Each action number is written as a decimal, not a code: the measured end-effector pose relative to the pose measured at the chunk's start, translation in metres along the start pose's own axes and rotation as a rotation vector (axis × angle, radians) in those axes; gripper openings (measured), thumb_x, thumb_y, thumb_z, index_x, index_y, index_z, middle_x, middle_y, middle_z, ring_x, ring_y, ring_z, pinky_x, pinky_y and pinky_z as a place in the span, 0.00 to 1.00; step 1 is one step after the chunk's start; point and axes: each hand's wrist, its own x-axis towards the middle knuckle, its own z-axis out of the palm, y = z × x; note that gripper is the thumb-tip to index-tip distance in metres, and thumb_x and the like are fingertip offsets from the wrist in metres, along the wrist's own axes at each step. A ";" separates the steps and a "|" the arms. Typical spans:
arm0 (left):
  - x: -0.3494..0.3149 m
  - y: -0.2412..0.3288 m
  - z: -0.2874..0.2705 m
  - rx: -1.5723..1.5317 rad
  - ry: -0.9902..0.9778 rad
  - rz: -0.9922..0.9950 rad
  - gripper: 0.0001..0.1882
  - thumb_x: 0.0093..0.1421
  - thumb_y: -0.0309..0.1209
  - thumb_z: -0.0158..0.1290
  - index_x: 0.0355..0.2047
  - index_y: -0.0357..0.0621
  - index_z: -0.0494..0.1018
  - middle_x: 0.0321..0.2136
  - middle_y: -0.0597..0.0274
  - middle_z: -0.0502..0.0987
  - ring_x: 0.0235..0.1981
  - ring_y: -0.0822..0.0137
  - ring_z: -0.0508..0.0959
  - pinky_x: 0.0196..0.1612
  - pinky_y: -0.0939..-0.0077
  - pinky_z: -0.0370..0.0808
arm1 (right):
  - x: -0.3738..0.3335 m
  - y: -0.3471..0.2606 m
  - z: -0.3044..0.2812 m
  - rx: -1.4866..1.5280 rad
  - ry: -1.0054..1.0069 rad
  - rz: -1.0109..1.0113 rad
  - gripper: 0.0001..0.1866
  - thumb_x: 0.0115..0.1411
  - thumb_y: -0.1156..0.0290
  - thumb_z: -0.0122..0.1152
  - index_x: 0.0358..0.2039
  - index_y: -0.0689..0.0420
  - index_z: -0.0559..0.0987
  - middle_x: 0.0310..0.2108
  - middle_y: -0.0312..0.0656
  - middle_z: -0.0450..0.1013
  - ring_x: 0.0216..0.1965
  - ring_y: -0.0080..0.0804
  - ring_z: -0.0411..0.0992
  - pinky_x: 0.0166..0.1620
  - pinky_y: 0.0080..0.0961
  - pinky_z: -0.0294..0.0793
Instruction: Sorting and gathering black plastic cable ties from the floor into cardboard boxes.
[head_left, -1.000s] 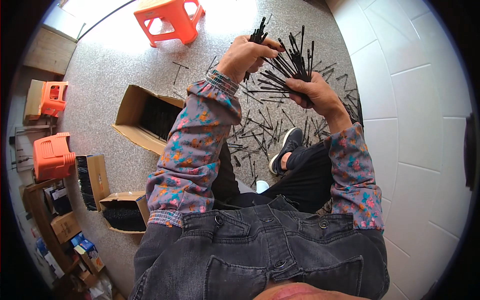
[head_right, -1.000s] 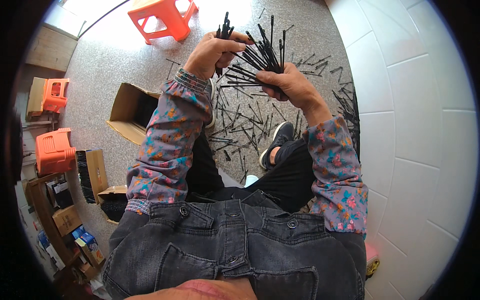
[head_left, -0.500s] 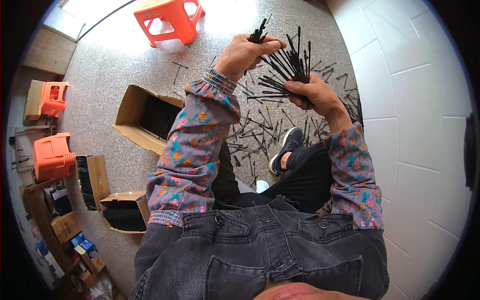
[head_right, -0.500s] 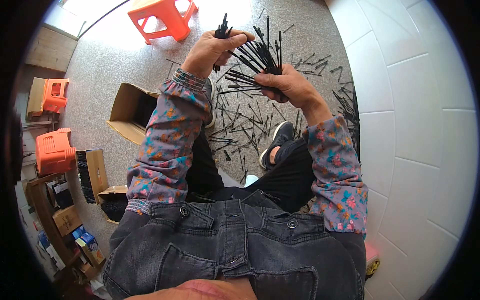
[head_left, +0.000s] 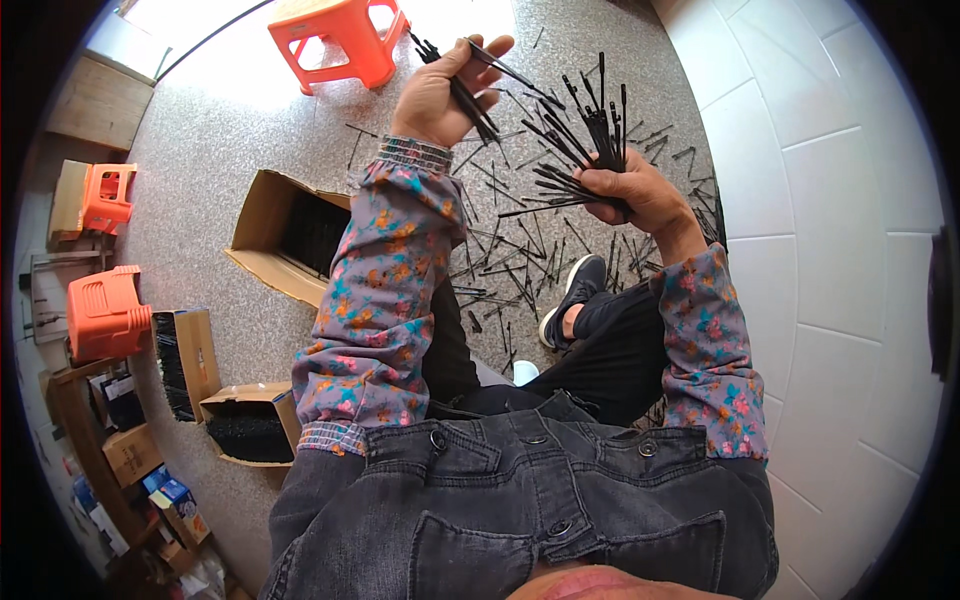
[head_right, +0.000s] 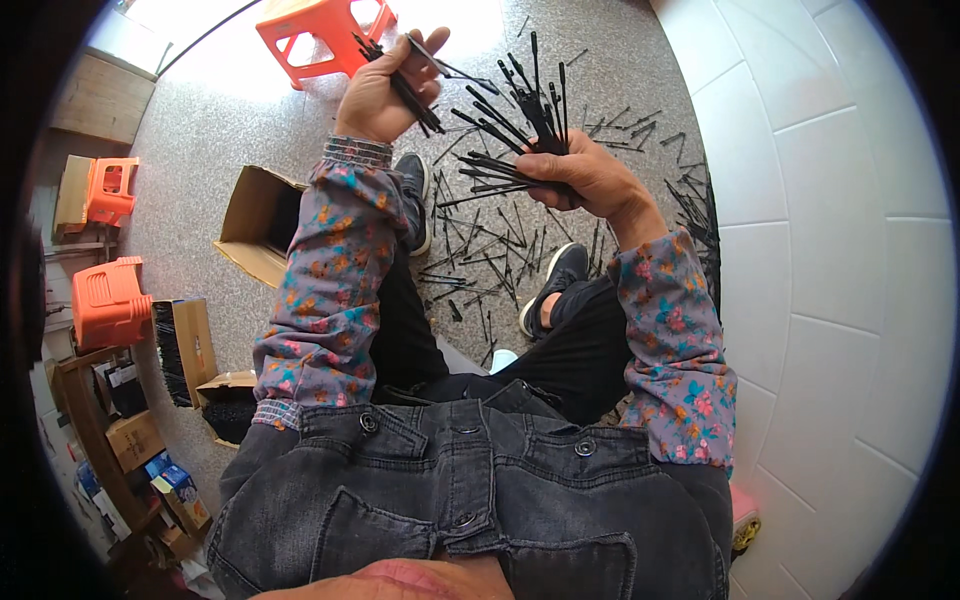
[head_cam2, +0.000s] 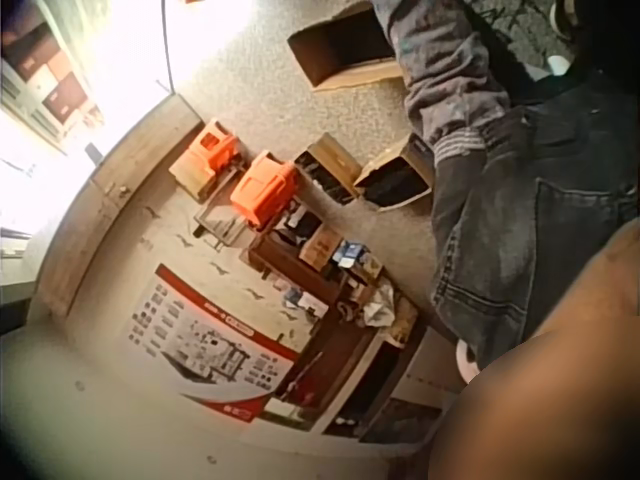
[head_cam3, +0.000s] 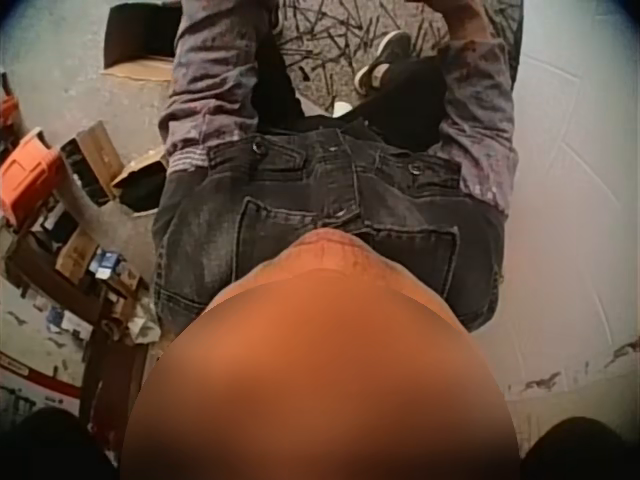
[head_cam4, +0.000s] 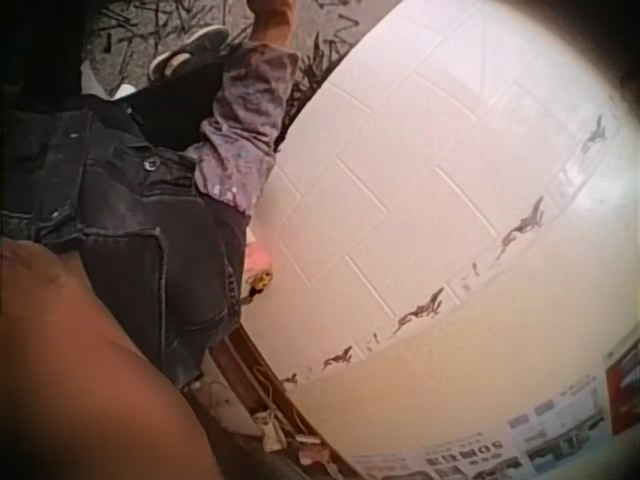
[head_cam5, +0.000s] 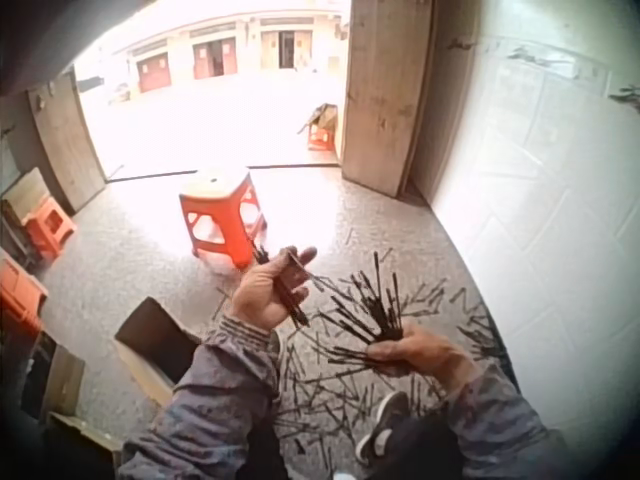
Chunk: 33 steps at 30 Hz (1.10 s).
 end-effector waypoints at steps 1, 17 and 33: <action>0.001 -0.006 0.005 -0.052 0.068 -0.036 0.09 0.65 0.34 0.39 0.39 0.44 0.65 0.41 0.53 0.75 0.26 0.70 0.71 0.23 0.73 0.67 | -0.001 0.002 -0.002 0.029 0.006 0.003 0.13 0.56 0.60 0.59 0.24 0.56 0.72 0.13 0.31 0.63 0.11 0.14 0.56 0.13 0.13 0.50; -0.006 -0.030 0.024 0.350 -0.173 -0.229 0.15 0.55 0.37 0.57 0.36 0.42 0.68 0.13 0.76 0.60 0.10 0.83 0.55 0.12 0.86 0.47 | 0.000 0.002 -0.001 0.100 -0.052 -0.010 0.13 0.56 0.60 0.58 0.25 0.57 0.72 0.13 0.32 0.63 0.11 0.15 0.56 0.14 0.13 0.51; -0.007 0.001 0.011 0.274 0.105 0.339 0.15 0.57 0.41 0.53 0.23 0.42 0.72 0.13 0.68 0.68 0.12 0.79 0.64 0.11 0.86 0.56 | 0.007 -0.002 0.009 -0.123 0.255 -0.006 0.15 0.56 0.57 0.58 0.21 0.53 0.72 0.12 0.28 0.64 0.11 0.13 0.56 0.14 0.12 0.50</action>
